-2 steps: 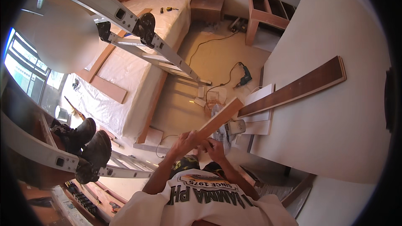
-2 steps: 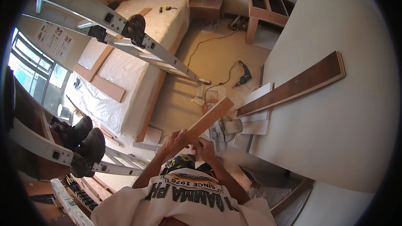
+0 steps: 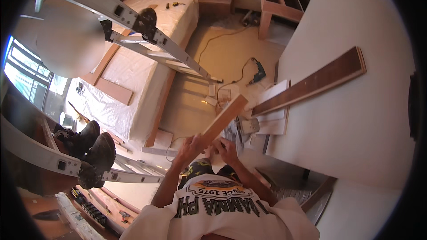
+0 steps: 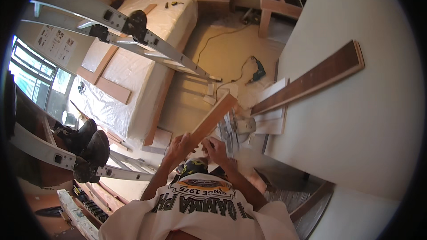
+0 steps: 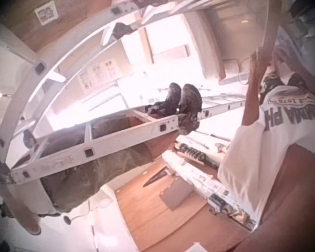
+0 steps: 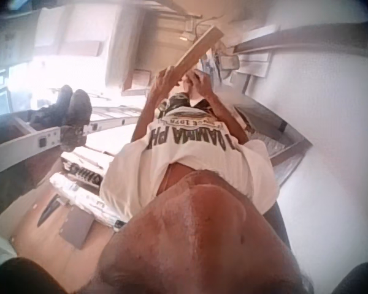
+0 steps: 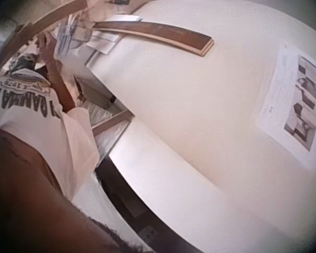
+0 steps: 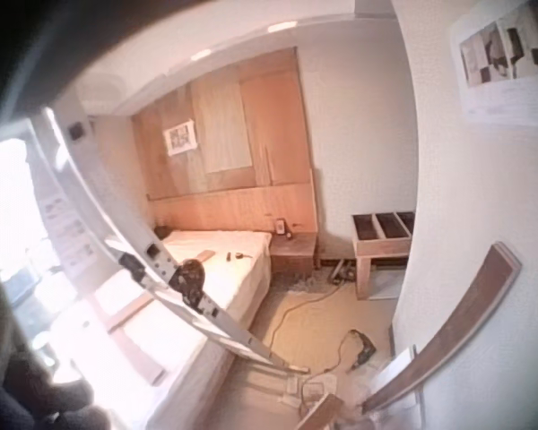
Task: The person sits on the floor and installs thin wooden planks into a curved wooden structure. They repeatedly pick up planks, align them with the structure, and press them into place. The person also uses a pencil to mark the planks during the process.
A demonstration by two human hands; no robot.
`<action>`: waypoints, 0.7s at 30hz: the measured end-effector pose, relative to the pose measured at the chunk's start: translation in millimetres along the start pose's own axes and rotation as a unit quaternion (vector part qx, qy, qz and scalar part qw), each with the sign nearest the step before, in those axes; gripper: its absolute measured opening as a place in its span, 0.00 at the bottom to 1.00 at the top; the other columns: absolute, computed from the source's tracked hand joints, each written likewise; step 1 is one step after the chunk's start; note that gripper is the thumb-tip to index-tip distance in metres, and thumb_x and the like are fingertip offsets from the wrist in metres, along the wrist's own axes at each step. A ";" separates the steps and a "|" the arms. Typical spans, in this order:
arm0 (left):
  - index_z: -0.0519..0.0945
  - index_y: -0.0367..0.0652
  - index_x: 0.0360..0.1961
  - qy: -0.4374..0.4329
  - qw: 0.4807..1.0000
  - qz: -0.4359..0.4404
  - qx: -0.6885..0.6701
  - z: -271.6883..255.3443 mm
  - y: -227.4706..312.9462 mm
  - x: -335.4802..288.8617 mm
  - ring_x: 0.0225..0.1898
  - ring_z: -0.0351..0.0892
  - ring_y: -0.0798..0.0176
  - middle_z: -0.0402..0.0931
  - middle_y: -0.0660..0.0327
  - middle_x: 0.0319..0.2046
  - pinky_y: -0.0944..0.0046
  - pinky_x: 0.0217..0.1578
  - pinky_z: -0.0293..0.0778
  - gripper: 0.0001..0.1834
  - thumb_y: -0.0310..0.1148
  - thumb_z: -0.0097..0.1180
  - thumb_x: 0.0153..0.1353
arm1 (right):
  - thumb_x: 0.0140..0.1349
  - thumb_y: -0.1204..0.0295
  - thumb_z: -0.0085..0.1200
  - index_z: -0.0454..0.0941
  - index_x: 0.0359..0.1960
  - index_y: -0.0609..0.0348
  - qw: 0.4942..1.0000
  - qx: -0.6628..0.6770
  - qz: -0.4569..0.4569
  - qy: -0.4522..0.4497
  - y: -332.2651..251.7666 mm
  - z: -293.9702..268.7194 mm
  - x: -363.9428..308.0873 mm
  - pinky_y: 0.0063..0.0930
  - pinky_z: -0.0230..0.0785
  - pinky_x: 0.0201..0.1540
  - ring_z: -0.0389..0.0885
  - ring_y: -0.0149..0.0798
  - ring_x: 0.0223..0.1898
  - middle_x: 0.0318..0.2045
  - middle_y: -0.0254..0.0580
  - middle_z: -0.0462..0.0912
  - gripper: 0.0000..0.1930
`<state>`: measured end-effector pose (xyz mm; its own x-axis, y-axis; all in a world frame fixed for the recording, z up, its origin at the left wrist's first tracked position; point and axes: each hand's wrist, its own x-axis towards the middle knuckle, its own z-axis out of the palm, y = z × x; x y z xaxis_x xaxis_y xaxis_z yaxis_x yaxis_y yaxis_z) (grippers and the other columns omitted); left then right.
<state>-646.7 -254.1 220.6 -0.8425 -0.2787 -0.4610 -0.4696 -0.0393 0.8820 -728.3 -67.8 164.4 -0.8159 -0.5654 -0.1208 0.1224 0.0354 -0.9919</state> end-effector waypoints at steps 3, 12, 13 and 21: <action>0.83 0.33 0.47 0.090 0.993 -0.070 -0.030 10.2 -19.6 -53.7 0.30 0.85 0.62 0.86 0.53 0.33 0.61 0.33 0.82 0.33 0.54 0.38 0.79 | 0.75 0.67 0.55 0.79 0.43 0.66 0.995 0.078 0.047 -0.032 -6.7 -23.5 -16.0 0.22 0.69 0.27 0.77 0.23 0.25 0.25 0.33 0.81 0.11; 0.84 0.29 0.42 0.200 0.967 -0.144 -0.065 64.5 -90.0 -187.3 0.27 0.86 0.59 0.86 0.52 0.29 0.61 0.29 0.84 0.31 0.50 0.40 0.79 | 0.78 0.56 0.49 0.78 0.49 0.63 0.964 0.103 0.167 -0.180 31.6 -30.4 -68.3 0.22 0.73 0.26 0.83 0.28 0.28 0.31 0.37 0.86 0.20; 0.84 0.28 0.42 0.205 0.967 -0.139 -0.064 63.8 -92.6 -199.2 0.27 0.86 0.60 0.86 0.51 0.29 0.61 0.30 0.85 0.31 0.49 0.40 0.79 | 0.78 0.56 0.49 0.79 0.46 0.63 0.961 0.095 0.172 -0.198 38.8 -22.9 -66.9 0.22 0.73 0.26 0.83 0.28 0.27 0.30 0.37 0.85 0.19; 0.86 0.33 0.43 0.368 0.920 -0.135 0.004 79.5 -124.5 -302.5 0.33 0.87 0.57 0.87 0.49 0.31 0.58 0.37 0.82 0.32 0.55 0.45 0.76 | 0.76 0.64 0.48 0.80 0.36 0.61 0.937 -0.013 0.102 -0.334 22.8 26.2 -90.4 0.24 0.70 0.24 0.77 0.27 0.20 0.20 0.37 0.81 0.15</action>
<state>-354.4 -88.7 242.4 -0.2888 -0.8340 -0.4701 -0.6406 -0.1966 0.7423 -637.0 -37.5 153.7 -0.2408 -0.9336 -0.2652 0.2168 0.2146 -0.9523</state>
